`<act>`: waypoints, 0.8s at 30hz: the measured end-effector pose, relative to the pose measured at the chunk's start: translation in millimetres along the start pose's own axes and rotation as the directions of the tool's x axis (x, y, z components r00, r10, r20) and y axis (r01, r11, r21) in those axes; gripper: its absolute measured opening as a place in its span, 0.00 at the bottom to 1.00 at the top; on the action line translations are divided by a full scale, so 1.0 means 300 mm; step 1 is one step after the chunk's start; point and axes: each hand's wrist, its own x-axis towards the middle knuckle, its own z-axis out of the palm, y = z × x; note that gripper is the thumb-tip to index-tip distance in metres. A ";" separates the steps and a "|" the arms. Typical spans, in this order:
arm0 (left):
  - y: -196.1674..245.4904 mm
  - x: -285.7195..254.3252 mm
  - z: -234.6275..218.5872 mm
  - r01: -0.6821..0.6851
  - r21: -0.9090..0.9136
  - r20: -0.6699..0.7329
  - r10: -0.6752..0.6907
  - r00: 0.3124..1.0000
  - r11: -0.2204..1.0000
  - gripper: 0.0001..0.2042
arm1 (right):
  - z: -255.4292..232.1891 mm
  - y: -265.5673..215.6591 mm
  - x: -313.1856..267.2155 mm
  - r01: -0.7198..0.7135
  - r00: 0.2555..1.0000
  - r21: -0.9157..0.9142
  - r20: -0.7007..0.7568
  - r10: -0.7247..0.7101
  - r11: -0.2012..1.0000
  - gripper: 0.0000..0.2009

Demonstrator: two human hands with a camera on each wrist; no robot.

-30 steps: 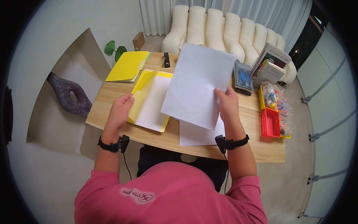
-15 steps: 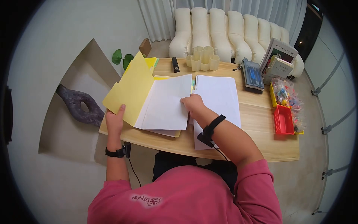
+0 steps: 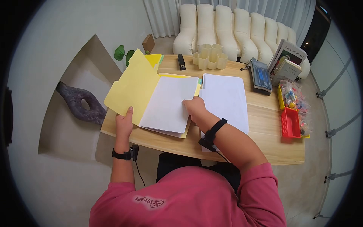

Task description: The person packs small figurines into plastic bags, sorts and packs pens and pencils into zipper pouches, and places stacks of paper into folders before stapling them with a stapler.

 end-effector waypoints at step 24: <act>-0.023 -0.002 0.006 0.040 0.018 0.001 -0.040 0.999 0.999 0.19 | -0.040 -0.136 -0.122 0.130 0.984 -0.517 0.175 -0.045 0.846 0.24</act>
